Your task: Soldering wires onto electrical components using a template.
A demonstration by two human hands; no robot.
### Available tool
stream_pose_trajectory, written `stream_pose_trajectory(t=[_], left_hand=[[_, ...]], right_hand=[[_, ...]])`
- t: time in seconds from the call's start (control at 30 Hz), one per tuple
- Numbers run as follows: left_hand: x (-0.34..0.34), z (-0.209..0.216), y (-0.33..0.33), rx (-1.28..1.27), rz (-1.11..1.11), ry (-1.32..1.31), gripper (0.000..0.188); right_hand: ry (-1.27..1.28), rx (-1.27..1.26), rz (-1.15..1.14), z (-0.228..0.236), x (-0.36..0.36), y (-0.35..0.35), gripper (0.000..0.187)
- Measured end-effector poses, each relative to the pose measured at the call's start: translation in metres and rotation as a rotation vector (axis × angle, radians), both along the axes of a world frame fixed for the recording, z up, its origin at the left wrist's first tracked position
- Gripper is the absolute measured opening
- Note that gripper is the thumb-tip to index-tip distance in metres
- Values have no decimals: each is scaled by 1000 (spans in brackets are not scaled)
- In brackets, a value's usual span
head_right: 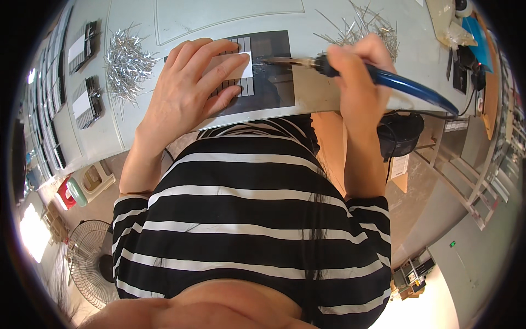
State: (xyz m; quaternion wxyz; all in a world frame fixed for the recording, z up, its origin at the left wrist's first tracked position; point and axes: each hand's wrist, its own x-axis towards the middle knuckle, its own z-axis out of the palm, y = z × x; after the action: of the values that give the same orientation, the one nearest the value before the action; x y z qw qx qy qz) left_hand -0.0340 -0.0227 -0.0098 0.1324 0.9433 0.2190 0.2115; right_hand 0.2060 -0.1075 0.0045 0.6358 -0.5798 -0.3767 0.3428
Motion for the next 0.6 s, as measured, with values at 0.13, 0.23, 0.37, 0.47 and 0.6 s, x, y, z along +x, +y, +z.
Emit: stream_pose_trajectory(t=[0.13,0.23,0.37,0.47,0.6], left_hand=[[-5,-1,-1,9,1,0,44],[-7,3,-4,-21,9,-15,43],[-21,9,-16,-12,55,-151,41],[-67,2,-25,96,279,-95,24],[-109,-5,-28,212,490,45,24]], right_hand=[[182,136,27,1,7,-5,15],[-235,217,-94,-20,8,-6,9],[-210,238,-39,-30,37,-25,20],[-794,288,-55,-28,31,-25,25],[-970,391,14,-26,27,-14,28]])
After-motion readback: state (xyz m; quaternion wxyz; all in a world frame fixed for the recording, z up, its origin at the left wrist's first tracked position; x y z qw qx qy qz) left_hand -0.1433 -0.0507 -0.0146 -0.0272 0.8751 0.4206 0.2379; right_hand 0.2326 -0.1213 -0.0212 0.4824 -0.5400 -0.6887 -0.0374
